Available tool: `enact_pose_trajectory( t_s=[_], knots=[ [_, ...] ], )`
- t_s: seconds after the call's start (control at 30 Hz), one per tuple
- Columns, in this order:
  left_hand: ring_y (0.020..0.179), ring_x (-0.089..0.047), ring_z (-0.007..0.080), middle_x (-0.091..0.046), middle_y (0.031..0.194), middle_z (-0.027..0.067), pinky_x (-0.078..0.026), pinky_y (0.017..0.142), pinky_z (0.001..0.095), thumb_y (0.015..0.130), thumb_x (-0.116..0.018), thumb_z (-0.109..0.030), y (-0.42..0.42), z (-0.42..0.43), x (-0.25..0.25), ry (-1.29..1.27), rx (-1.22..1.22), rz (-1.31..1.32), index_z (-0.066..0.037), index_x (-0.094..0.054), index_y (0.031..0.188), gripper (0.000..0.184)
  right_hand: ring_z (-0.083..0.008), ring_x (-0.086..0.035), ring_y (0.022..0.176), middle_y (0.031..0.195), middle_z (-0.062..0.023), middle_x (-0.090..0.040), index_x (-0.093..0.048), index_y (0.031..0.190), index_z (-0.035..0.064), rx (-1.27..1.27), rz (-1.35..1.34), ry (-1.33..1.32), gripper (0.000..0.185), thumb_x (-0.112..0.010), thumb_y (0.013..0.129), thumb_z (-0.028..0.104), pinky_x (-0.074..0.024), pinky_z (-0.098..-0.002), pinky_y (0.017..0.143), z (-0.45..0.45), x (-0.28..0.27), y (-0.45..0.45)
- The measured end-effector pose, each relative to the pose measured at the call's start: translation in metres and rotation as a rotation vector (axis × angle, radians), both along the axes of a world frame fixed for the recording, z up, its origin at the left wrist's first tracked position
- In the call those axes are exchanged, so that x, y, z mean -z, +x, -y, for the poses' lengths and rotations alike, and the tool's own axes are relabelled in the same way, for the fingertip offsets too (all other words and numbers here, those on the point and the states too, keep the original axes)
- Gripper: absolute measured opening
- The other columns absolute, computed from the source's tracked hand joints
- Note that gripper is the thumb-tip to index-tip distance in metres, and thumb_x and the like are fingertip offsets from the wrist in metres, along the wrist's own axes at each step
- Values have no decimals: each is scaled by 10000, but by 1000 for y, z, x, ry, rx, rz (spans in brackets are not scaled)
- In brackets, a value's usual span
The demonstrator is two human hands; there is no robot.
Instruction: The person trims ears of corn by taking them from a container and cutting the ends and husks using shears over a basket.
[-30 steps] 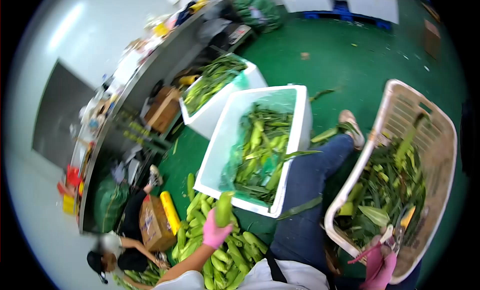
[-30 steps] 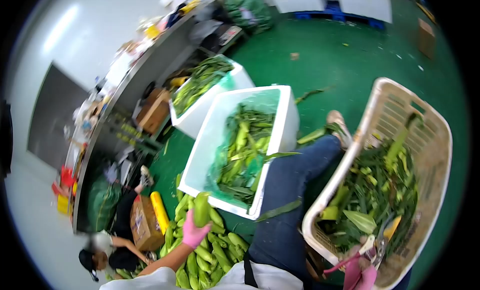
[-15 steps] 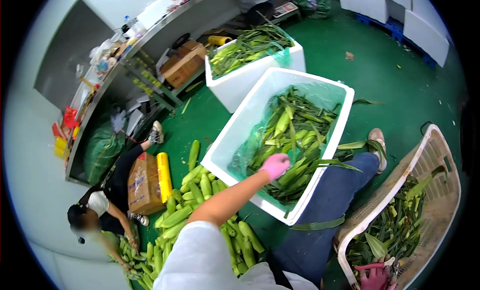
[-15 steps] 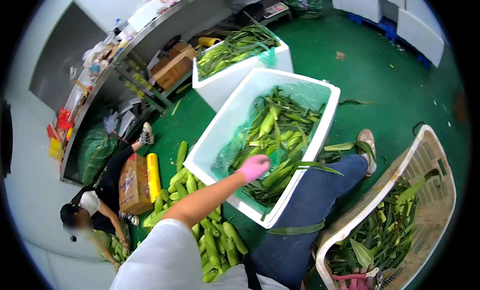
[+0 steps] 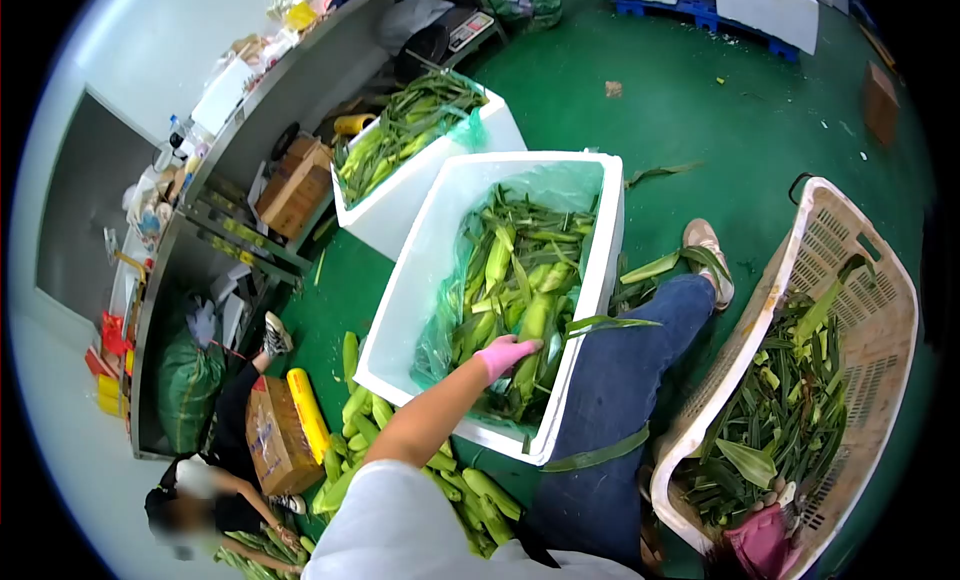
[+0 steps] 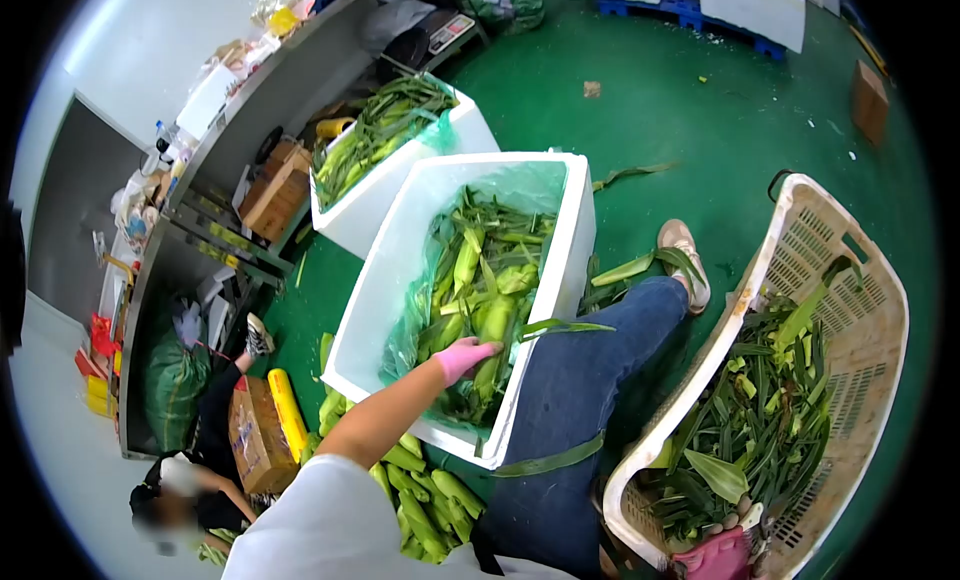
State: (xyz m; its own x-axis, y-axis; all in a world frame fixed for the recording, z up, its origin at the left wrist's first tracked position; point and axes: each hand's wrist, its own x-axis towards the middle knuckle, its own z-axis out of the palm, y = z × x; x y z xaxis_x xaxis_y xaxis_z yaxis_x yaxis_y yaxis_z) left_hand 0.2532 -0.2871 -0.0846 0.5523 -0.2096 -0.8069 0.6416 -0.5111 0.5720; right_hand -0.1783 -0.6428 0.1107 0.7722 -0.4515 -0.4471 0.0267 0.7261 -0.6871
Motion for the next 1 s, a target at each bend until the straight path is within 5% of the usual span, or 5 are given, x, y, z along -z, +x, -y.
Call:
enact_pose_trajectory(
  t_s=[0.17,0.3,0.5,0.73,1.0],
  knots=[
    [1098,-668,217,-645,1234,133,-576,930,375,997,-646,-365,-19,-8,-117,-561,-351,261,21,-459,1421,603,-325,-635,1073,1227,-164,-622,-404,1482,-6,31,134,-5,785,-723,786,166,-500,-471,998,-1,-2,1],
    [1078,-659,259,-642,1206,155,-543,951,389,977,-574,-553,-61,60,-213,-1094,41,291,-31,-492,1398,675,-325,-643,1063,1217,-159,-628,-400,1487,0,19,214,11,812,-736,764,154,-503,-471,995,-13,-8,6],
    [1092,-638,285,-644,1188,175,-522,934,407,877,-640,-658,-160,213,-237,-1101,412,-137,-54,-525,1354,778,-314,-652,1047,1216,-150,-628,-370,1509,13,-81,159,-251,868,-758,740,112,-506,-457,991,15,-26,-25],
    [1232,-533,161,-559,1348,71,-433,1075,343,884,-795,-182,-252,299,-230,-798,928,62,-37,-320,1544,826,-406,-515,1228,1293,-258,-525,-372,1508,19,-371,-369,-1169,968,-829,764,437,-427,-442,1085,97,-60,-66],
    [1244,-528,194,-555,1370,80,-430,1073,342,776,-820,-333,-239,308,-217,-590,1294,-285,-14,-348,1533,947,-382,-540,1158,1168,-208,-576,-444,1439,49,-497,-178,-1505,834,-781,719,303,-440,-475,1031,130,-34,-86]
  ],
)
